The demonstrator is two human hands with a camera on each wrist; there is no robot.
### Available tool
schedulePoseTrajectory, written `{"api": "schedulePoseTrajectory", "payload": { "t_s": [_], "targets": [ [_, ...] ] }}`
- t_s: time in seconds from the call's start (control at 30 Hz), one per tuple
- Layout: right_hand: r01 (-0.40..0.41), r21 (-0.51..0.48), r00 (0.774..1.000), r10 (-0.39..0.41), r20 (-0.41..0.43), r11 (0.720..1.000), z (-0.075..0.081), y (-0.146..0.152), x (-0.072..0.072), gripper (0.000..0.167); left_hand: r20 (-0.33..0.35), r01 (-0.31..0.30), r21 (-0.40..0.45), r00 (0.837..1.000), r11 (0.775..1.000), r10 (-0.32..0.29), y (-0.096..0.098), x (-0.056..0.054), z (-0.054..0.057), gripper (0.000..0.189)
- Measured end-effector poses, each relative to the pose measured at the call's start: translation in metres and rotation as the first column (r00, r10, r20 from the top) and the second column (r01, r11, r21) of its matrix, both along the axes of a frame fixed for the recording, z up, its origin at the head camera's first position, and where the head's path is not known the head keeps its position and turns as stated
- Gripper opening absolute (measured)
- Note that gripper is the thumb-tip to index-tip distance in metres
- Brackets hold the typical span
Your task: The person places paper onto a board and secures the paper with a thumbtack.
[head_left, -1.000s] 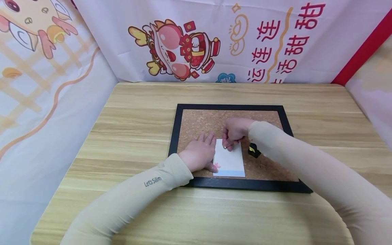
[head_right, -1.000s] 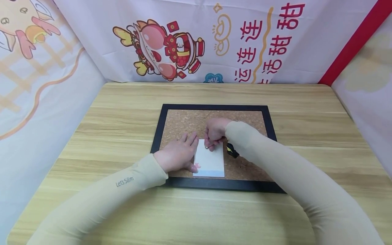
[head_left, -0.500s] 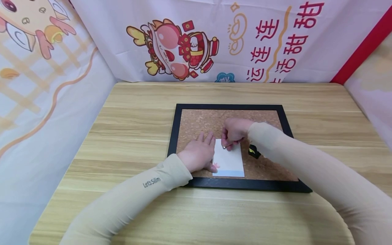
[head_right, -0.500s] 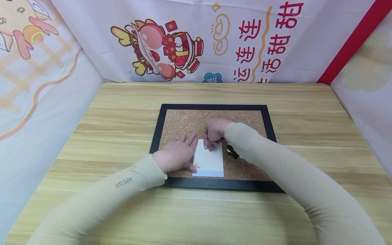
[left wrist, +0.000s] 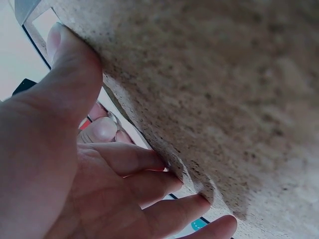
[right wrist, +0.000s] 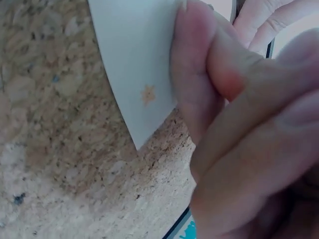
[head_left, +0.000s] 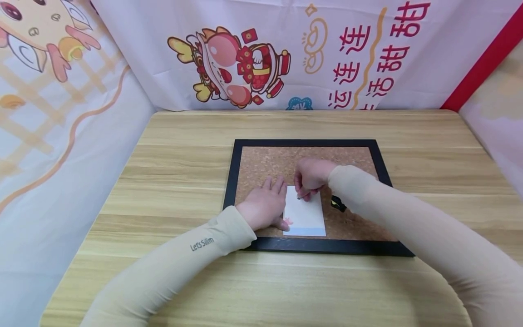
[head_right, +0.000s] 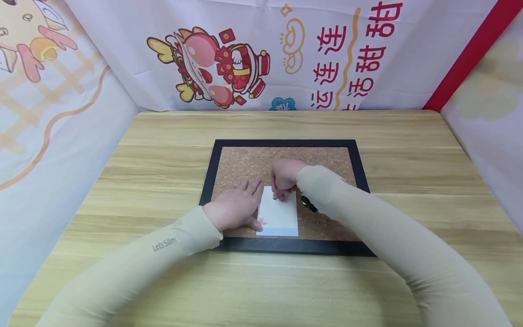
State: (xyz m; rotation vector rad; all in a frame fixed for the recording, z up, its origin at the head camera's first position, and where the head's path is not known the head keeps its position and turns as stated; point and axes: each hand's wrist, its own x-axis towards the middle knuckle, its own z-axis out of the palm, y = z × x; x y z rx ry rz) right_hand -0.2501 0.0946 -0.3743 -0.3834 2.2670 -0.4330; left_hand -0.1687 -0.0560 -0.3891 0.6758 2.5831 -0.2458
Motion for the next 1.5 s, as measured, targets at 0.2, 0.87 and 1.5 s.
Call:
{"api": "schedulePoseTrajectory", "payload": {
  "t_s": [0.2,0.87,1.5],
  "targets": [
    [0.002,0.021,0.999,-0.001,-0.032,1.000,0.000,0.003,0.004,0.012,0.015,-0.009,-0.005,1.000,1.000,0.009,0.001,0.002,0.000,0.110],
    [-0.062,-0.076,0.994,0.055,-0.098,0.995,0.001,0.009,0.000,0.012,0.014,0.003,0.043,1.000,0.999,-0.004,-0.005,-0.001,-0.003,0.108],
    [0.082,-0.235,0.815,-0.201,-0.544,0.969,0.045,0.121,0.038,0.016,-0.060,0.055,0.245,0.997,0.968,-0.042,-0.061,-0.013,0.002,0.100]
  ]
}}
